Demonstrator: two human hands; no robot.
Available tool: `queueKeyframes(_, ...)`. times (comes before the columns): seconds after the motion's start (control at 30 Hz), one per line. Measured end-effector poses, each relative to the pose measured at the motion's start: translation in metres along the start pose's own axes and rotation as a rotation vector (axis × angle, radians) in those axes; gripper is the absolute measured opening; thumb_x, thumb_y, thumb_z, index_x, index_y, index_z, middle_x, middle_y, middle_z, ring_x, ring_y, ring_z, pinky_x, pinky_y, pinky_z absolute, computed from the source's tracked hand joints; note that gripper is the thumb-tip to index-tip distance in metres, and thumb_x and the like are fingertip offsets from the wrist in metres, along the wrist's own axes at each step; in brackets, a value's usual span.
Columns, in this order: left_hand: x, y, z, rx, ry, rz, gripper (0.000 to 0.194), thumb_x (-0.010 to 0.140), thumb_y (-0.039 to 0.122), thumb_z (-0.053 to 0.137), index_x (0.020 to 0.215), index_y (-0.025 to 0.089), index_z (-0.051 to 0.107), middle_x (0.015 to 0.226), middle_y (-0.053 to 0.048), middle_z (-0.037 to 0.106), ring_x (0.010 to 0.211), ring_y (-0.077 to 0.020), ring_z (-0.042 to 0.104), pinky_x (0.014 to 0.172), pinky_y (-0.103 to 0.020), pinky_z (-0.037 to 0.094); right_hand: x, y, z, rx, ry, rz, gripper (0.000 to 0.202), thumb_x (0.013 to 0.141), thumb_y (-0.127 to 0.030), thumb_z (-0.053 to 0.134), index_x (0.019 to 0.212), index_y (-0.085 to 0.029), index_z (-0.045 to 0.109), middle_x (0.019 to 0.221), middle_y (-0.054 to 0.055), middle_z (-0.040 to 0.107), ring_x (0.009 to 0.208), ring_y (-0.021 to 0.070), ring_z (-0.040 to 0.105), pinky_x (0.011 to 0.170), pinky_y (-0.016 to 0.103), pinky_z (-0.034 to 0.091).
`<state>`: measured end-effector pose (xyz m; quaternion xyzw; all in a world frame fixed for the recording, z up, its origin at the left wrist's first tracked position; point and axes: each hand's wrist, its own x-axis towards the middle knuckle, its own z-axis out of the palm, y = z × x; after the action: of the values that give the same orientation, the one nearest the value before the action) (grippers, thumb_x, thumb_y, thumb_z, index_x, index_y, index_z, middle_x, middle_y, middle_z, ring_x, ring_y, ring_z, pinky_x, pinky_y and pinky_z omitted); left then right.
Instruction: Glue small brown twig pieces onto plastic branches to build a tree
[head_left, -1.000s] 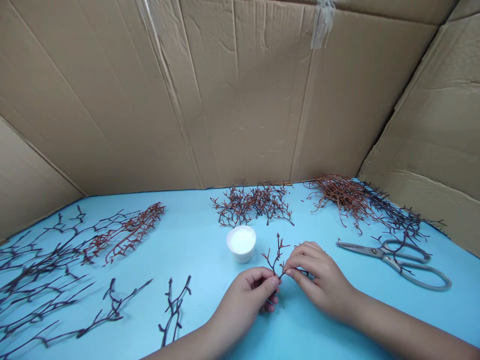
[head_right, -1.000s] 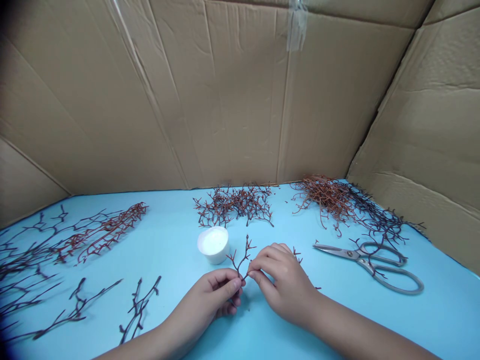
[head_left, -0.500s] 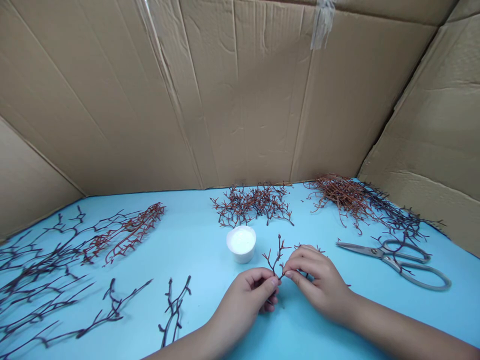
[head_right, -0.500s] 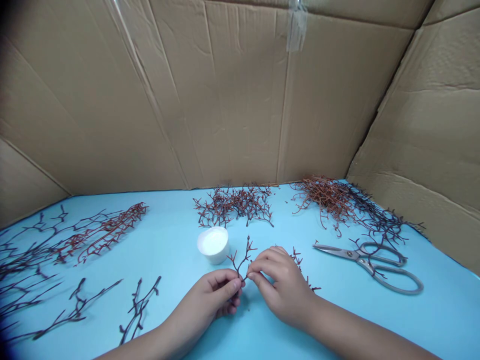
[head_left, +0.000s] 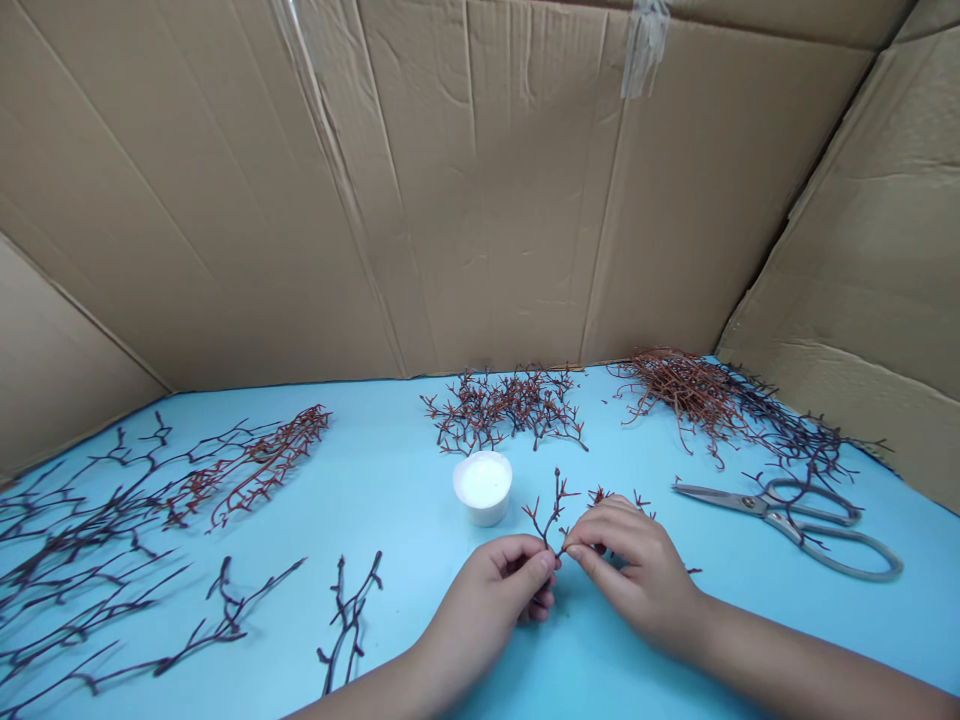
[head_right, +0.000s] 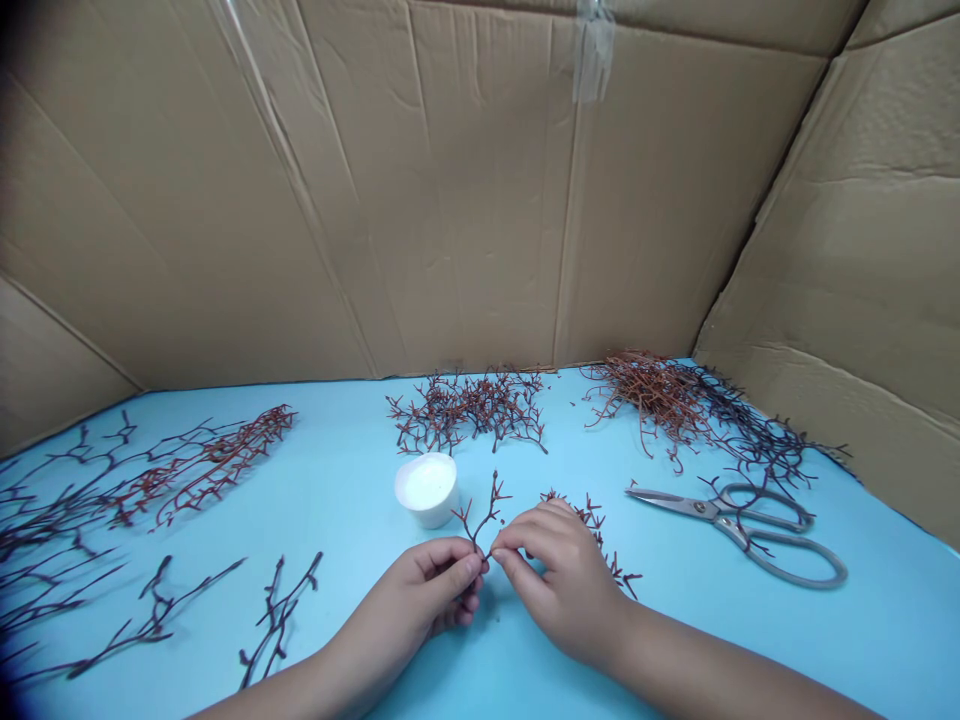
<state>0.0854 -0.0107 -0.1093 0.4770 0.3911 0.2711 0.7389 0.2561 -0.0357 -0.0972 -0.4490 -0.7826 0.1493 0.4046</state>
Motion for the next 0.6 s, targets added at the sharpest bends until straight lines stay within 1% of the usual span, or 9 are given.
queueKeyframes(0.3,-0.0011,0.0001,-0.0011,-0.006,-0.005,0.007,0.024,0.073,0.036,0.059,0.067,0.014,0.056,0.06,0.002,0.051,0.056,-0.0082,0.048,0.056,-0.022,0.039,0.0008,0.0011,-0.0002,0.007,0.012,-0.012,0.01,0.082,-0.017,0.051,0.077,-0.021,0.059,0.071,0.0,0.063,0.068,0.0137,0.056,0.067,0.03,0.038)
queueKeyframes(0.4,-0.0011,0.0001,-0.0011,-0.027,0.009,0.006,0.023,0.072,0.036,0.06,0.068,0.014,0.056,0.064,0.002,0.052,0.057,-0.0087,0.05,0.056,-0.023,0.04,-0.0005,0.0004,-0.0009,-0.019,0.084,0.034,0.005,0.078,-0.017,0.054,0.081,-0.02,0.057,0.072,0.002,0.062,0.067,0.0153,0.053,0.065,0.032,0.038)
queueKeyframes(0.47,-0.0005,-0.0002,-0.0012,-0.038,0.015,0.01,0.024,0.072,0.037,0.06,0.068,0.014,0.055,0.065,0.001,0.053,0.057,-0.009,0.05,0.056,-0.023,0.04,-0.0013,-0.0005,-0.0011,-0.035,0.121,0.063,0.01,0.074,-0.016,0.057,0.083,-0.02,0.055,0.073,0.002,0.06,0.066,0.0157,0.051,0.064,0.032,0.038)
queueKeyframes(0.53,0.0003,-0.0009,-0.0011,-0.045,0.018,0.01,0.025,0.071,0.037,0.061,0.068,0.014,0.055,0.064,0.001,0.053,0.056,-0.0091,0.05,0.055,-0.023,0.04,-0.0015,-0.0009,-0.0008,-0.043,0.121,0.054,0.011,0.072,-0.014,0.058,0.081,-0.02,0.055,0.073,0.001,0.058,0.067,0.0159,0.051,0.064,0.032,0.037)
queueKeyframes(0.6,0.0009,-0.0015,-0.0005,-0.049,0.022,0.006,0.025,0.07,0.038,0.062,0.068,0.014,0.055,0.063,0.002,0.052,0.055,-0.0093,0.05,0.055,-0.023,0.04,-0.0014,-0.0009,-0.0003,-0.057,0.109,0.02,0.01,0.073,-0.013,0.057,0.079,-0.021,0.057,0.074,0.001,0.058,0.07,0.0163,0.052,0.066,0.033,0.036)
